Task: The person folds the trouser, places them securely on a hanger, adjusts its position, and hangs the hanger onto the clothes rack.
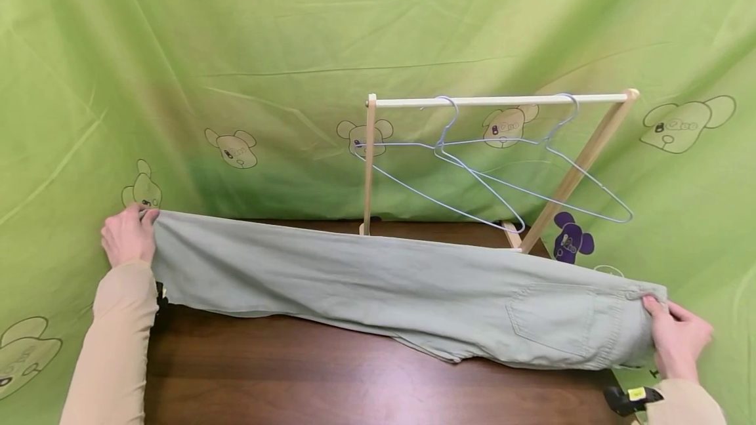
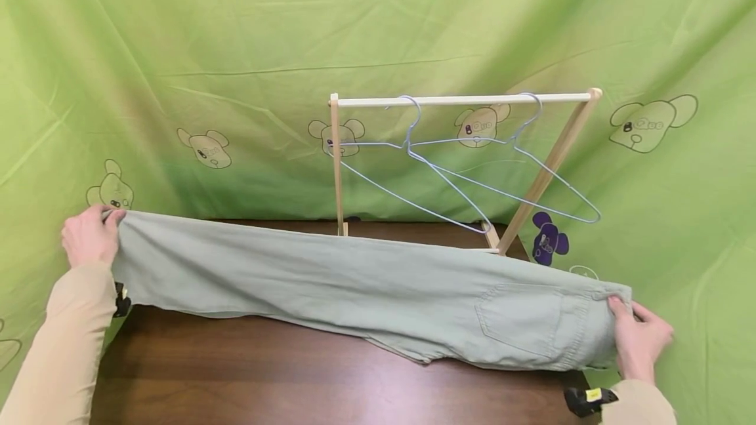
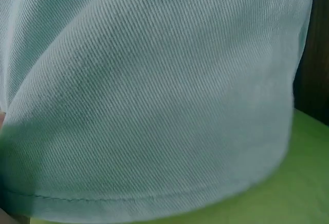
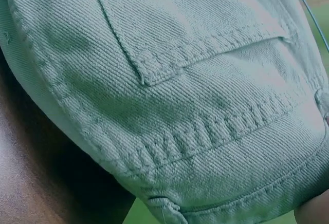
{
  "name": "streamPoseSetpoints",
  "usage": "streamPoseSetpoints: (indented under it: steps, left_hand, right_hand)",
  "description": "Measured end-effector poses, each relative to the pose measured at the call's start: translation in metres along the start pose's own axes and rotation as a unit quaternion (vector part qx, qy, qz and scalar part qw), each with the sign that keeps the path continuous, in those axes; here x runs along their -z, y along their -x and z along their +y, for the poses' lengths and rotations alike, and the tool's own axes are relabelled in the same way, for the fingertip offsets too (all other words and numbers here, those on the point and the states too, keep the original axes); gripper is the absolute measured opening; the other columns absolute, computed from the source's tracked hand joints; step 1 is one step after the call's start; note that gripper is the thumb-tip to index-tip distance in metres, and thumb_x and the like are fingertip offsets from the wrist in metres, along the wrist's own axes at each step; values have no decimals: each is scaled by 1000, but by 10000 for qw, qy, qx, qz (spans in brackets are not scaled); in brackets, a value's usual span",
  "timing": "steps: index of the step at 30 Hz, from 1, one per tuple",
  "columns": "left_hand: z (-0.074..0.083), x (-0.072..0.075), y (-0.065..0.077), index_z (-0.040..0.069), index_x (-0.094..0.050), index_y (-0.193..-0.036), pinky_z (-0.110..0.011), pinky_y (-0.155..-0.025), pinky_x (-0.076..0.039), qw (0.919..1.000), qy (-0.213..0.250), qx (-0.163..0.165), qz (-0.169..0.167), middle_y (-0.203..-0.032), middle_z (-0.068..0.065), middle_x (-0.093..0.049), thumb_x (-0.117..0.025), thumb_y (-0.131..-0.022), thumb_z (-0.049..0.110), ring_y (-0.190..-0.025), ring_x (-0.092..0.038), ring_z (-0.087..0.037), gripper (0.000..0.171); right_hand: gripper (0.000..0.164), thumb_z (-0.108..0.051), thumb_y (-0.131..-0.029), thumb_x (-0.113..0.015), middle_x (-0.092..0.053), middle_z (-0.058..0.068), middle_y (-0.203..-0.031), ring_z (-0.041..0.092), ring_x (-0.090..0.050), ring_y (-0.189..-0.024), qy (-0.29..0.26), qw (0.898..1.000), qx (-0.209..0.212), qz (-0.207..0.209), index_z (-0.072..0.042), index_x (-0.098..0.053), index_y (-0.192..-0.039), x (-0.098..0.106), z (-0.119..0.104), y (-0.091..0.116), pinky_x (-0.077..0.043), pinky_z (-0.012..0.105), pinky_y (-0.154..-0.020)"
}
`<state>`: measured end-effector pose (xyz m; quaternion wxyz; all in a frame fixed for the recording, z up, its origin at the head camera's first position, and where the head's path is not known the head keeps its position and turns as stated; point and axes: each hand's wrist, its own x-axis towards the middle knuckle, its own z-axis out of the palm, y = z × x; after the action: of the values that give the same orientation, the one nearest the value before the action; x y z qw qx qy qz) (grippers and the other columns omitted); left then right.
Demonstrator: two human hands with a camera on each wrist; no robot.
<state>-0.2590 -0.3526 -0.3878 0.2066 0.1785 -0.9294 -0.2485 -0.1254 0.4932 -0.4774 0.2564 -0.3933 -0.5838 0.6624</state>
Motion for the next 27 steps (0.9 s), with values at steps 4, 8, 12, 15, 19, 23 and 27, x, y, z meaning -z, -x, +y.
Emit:
streamPoseSetpoints:
  steps: [4,8,12,15,19,23,27]
  left_hand:
    - [9,-2,-8,-5,-60,-125,-66,-93,-46,9997,-82,-175,-160,-126,-37,-60,-48,-107,22,-110,-56,-61,35]
    - [21,-8,-17,-6,-58,-125,-66,-91,-47,9987,-203,-352,-313,-123,-37,-61,-46,-107,19,-107,-57,-60,33]
    - [36,-18,-23,-7,-50,-136,-66,-97,-45,9973,-362,-520,-372,-131,-38,-55,-46,-107,15,-114,-53,-59,36]
    - [45,-33,-21,-7,-35,-147,-65,-114,-33,9953,-379,-805,-372,-147,-37,-41,-46,-106,13,-134,-40,-57,47]
    - [49,-66,-7,-8,-32,-148,-65,-122,-18,9877,-441,-1443,-399,-156,-34,-30,-48,-105,14,-146,-24,-55,52]
    - [43,-106,21,-6,-41,-143,-66,-120,-20,9778,-634,-1811,-845,-149,-33,-39,-50,-102,18,-143,-28,-53,49]
    - [28,-140,55,-2,-50,-137,-68,-114,-23,9670,-893,-1785,-1583,-139,-32,-49,-51,-98,23,-136,-35,-55,46]
  right_hand:
    - [36,-20,-89,-72,-56,-32,-75,-15,-47,-73,1075,9941,119,4,-46,-64,-66,-9,-1,-4,-37,3,-66]
    - [22,-36,-91,-65,-64,9,-124,13,-55,-112,2516,9667,469,27,-55,-62,-80,-18,2,-10,-33,10,-76]
    - [43,-32,-95,-55,-47,34,-142,47,-36,-134,3578,9276,1033,-305,-20,-63,-135,-31,10,-16,-38,38,-96]
    - [61,-25,-97,-50,-42,40,-141,56,-34,-130,4200,8948,1358,-668,6,-37,-148,-41,20,-15,-29,63,-105]
    - [62,-24,-99,-49,-35,41,-147,60,-38,-123,4784,8562,1653,-1036,5,-32,-151,-51,34,-7,-33,67,-97]
    - [57,-25,-98,-53,-40,42,-144,63,-45,-117,5244,8086,2008,-1758,6,-42,-145,-58,47,11,-42,65,-84]
    - [48,-19,-93,-60,-50,41,-135,64,-49,-116,5443,7577,2521,-2572,8,-54,-132,-67,62,31,-46,68,-86]
